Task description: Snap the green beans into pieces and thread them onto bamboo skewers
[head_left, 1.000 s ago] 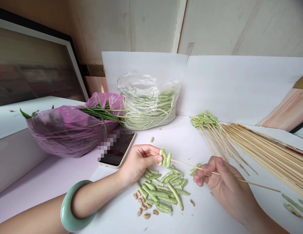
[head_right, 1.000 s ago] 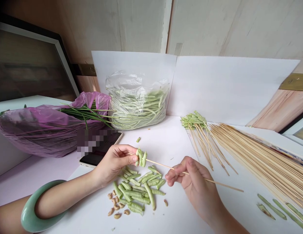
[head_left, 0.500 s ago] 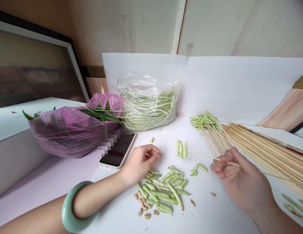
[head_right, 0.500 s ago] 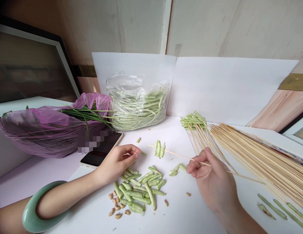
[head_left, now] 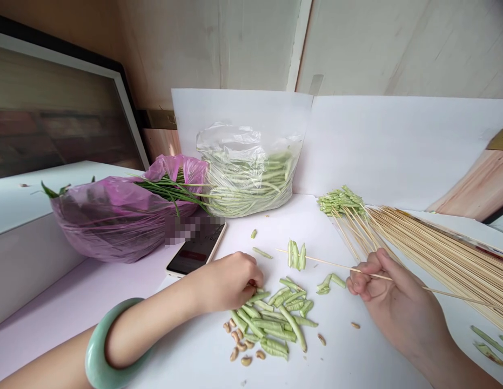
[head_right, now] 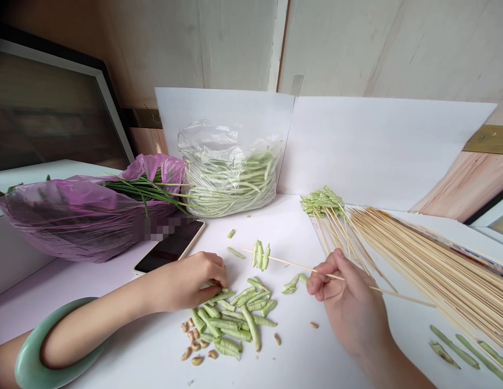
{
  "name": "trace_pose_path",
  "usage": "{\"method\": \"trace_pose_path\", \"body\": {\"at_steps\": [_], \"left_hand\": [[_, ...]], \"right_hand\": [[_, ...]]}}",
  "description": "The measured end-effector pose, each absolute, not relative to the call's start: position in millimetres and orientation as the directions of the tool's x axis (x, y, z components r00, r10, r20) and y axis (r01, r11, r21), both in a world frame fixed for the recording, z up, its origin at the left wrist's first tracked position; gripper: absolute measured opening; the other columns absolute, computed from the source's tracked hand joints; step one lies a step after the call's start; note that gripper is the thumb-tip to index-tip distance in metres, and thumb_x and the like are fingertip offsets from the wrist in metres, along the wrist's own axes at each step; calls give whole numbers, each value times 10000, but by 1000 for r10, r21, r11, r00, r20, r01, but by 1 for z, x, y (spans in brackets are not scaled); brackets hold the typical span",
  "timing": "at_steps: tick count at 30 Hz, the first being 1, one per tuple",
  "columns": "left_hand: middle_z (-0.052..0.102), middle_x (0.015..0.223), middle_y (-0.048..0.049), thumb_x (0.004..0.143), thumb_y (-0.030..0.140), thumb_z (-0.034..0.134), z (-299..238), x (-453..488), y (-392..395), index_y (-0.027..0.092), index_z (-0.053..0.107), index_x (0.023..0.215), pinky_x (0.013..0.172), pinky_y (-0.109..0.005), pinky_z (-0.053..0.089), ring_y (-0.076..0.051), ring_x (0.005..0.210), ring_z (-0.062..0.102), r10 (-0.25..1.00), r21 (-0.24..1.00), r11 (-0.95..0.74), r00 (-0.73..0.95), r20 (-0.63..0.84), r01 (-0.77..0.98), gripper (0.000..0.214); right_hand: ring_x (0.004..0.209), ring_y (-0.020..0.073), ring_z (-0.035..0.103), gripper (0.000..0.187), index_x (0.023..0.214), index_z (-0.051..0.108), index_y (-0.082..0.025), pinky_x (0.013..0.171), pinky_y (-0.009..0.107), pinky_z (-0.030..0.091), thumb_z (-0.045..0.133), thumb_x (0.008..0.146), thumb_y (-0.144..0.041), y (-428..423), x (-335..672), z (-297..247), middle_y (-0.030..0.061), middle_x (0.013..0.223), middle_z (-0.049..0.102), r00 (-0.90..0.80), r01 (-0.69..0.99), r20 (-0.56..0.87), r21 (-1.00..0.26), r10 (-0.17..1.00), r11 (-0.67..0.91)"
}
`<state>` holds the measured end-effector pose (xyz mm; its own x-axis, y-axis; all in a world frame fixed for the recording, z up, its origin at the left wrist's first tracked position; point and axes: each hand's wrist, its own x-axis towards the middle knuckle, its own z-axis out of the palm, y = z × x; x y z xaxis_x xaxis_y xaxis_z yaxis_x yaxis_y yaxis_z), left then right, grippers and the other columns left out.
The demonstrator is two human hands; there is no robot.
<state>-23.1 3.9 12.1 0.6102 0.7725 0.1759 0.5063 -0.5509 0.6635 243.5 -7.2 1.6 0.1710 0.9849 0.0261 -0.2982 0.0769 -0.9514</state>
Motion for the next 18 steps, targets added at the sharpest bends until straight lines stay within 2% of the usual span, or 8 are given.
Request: {"method": "trace_pose_path", "body": {"at_steps": [4,6,8,11,13,15,18], "left_hand": [[665,713,-43,670,-18,517,11,-20,6,200,719,728,603,-226,411,-161,651,589,744,583,-602,648,162,546,303],[665,740,-52,698,9,531,8,-17,8,188,717,757,625,-238,420,-162,664,586,800,625,-550,564,205,554,265],[666,772,-59,736,78,563,3,-15,10,180,706,771,639,-248,423,-162,683,578,865,727,-461,440,241,509,179],[633,729,-45,731,202,642,-2,-11,13,161,662,717,638,-254,414,-154,679,550,942,912,-281,267,203,297,48],[574,677,-15,693,270,700,-3,-9,14,148,621,684,615,-247,395,-128,633,509,967,986,-147,221,127,79,146],[528,668,7,660,312,739,-3,-7,14,139,602,697,592,-235,371,-98,592,467,974,993,-29,221,53,-113,224],[510,673,14,641,328,765,-4,-5,12,134,602,713,597,-230,358,-83,582,450,970,959,91,243,-24,-267,264]], "right_hand": [[435,135,506,303,503,644,-208,413,259,449,697,681,-447,-6,241,2,8,419,507,181,-303,32,-949,983,87],[430,133,507,306,495,638,-207,406,252,447,701,674,-447,-7,240,4,10,414,508,182,-291,41,-952,982,94],[427,137,513,313,488,635,-209,397,252,443,695,681,-448,-8,239,6,17,409,514,169,-267,65,-957,983,109],[416,158,512,325,483,639,-220,380,277,436,669,707,-452,-11,237,9,30,399,515,132,-219,125,-964,983,152],[412,167,508,336,485,639,-225,380,294,436,652,726,-459,-12,237,9,32,395,511,108,-199,150,-965,983,170],[414,164,508,346,491,635,-226,389,296,440,643,738,-468,-12,237,8,24,401,511,97,-199,150,-966,984,167],[423,150,511,359,507,631,-223,409,281,445,622,766,-471,-12,238,5,10,412,515,92,-219,132,-964,987,149]]}}
